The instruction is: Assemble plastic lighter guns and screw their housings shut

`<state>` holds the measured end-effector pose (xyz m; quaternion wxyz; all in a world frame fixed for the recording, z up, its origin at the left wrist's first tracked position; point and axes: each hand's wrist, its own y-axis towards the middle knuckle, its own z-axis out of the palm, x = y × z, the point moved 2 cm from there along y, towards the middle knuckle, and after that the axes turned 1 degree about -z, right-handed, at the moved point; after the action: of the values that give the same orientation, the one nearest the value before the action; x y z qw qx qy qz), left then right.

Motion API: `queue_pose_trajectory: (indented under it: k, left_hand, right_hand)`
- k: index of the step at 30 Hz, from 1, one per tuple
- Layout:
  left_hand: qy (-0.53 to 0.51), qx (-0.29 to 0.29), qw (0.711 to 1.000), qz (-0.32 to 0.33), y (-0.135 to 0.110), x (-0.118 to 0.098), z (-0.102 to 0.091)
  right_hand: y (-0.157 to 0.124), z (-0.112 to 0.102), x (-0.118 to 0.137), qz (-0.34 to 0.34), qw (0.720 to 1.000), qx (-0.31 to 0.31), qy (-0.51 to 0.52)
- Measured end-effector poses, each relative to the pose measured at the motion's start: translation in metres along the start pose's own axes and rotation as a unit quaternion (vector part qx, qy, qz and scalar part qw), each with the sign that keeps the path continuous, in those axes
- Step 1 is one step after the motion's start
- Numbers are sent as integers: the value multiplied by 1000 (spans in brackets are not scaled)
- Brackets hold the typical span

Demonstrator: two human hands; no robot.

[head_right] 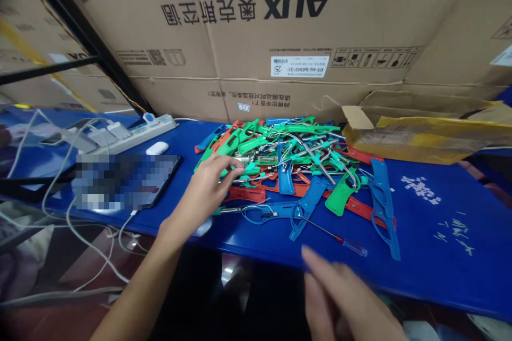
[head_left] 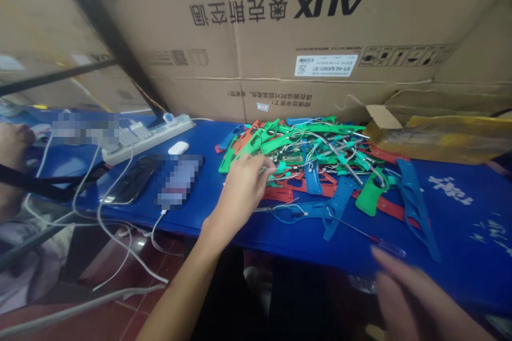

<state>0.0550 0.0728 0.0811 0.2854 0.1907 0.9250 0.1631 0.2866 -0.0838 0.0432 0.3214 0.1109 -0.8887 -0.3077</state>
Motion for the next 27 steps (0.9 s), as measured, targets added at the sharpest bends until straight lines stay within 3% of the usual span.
queue_pose_trajectory:
  k: [2, 5, 8, 13, 19, 23, 27]
  left_hand:
    - [-69, 3, 998, 2, -14, -11, -8]
    - [-302, 65, 950, -38, -36, -26, -9]
    - [-349, 69, 933, -53, -50, -33, -8]
    - [-292, 85, 952, -34, -62, -27, -5]
    - [-198, 28, 977, 75, -78, -16, -2]
    - [-169, 6, 979, 117, -79, -6, 4]
    - [-101, 8, 984, 147, -73, 8, 7]
  right_hand:
    - [24, 15, 4, -5, 999, -34, -12]
    - [55, 41, 13, -47, 998, -8, 35]
    - [64, 54, 18, -48, 997, 16, 60]
    - [53, 59, 20, 2, 994, 59, 87]
    - [39, 70, 25, 80, 988, 75, 112]
    - [29, 67, 16, 63, 983, 129, 112]
    - [32, 57, -10, 7, 996, 79, 27]
